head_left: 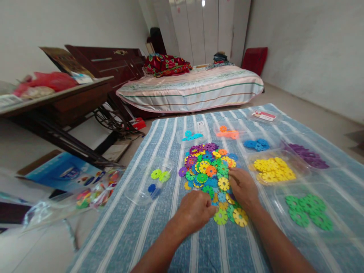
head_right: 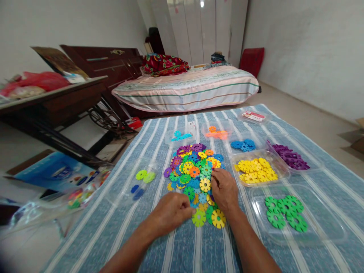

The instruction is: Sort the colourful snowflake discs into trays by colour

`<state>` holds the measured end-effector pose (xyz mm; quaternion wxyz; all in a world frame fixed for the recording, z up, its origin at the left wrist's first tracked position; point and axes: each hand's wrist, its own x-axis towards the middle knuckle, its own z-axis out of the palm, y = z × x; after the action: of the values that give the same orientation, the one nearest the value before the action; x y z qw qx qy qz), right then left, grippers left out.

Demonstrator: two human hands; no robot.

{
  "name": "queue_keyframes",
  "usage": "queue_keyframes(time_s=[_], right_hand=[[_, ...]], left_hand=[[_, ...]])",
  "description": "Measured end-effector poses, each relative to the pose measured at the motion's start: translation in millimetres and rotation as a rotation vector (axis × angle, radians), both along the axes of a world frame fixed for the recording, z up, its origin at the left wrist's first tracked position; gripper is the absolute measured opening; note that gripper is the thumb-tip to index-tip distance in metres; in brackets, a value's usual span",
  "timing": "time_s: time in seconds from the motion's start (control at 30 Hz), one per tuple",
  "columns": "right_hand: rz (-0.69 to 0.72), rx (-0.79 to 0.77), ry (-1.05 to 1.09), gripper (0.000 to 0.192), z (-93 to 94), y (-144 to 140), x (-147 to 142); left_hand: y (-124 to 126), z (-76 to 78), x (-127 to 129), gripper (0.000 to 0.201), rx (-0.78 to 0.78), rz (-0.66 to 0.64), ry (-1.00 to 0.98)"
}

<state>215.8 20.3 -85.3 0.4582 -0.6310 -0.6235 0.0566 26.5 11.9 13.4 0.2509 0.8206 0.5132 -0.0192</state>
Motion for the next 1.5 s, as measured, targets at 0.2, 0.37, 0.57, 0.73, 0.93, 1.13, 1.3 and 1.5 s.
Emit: queue_keyframes(time_s=[0.2,0.37,0.57,0.73,0.93,1.13,1.3,1.5], right_hand=[[-0.007,0.001,-0.002,0.024,-1.2,-1,2],[0.02,-0.02,0.002,0.024,-3.0,-1,3],[0.012,-0.021,0.013,0.025,-2.3,-3,3],[0.015,-0.028,0.026,0.025,-0.1,-4,2],[0.02,-0.041,0.033,0.027,-1.1,-4,2],[0.019,-0.038,0.035,0.027,-3.6,-4,3],[0.027,-0.059,0.025,0.028,-4.1,-4,4],[0.02,-0.048,0.027,0.027,-3.4,-5,2]], left_hand=[[-36,-14.5,17,0.041,0.02,0.053,0.078],[-42,-15.4,20,0.038,-0.015,0.055,0.021],[-41,-16.6,15,0.025,-0.068,0.113,-0.082],[-40,-9.4,4,0.011,-0.15,0.186,-0.187],[-28,24.6,-34,0.013,-0.078,0.266,-0.398],[34,61.5,-100,0.018,0.286,0.548,-0.219],[82,46.5,-126,0.019,0.3,0.529,0.074],[101,27.5,-126,0.024,0.315,0.483,0.306]])
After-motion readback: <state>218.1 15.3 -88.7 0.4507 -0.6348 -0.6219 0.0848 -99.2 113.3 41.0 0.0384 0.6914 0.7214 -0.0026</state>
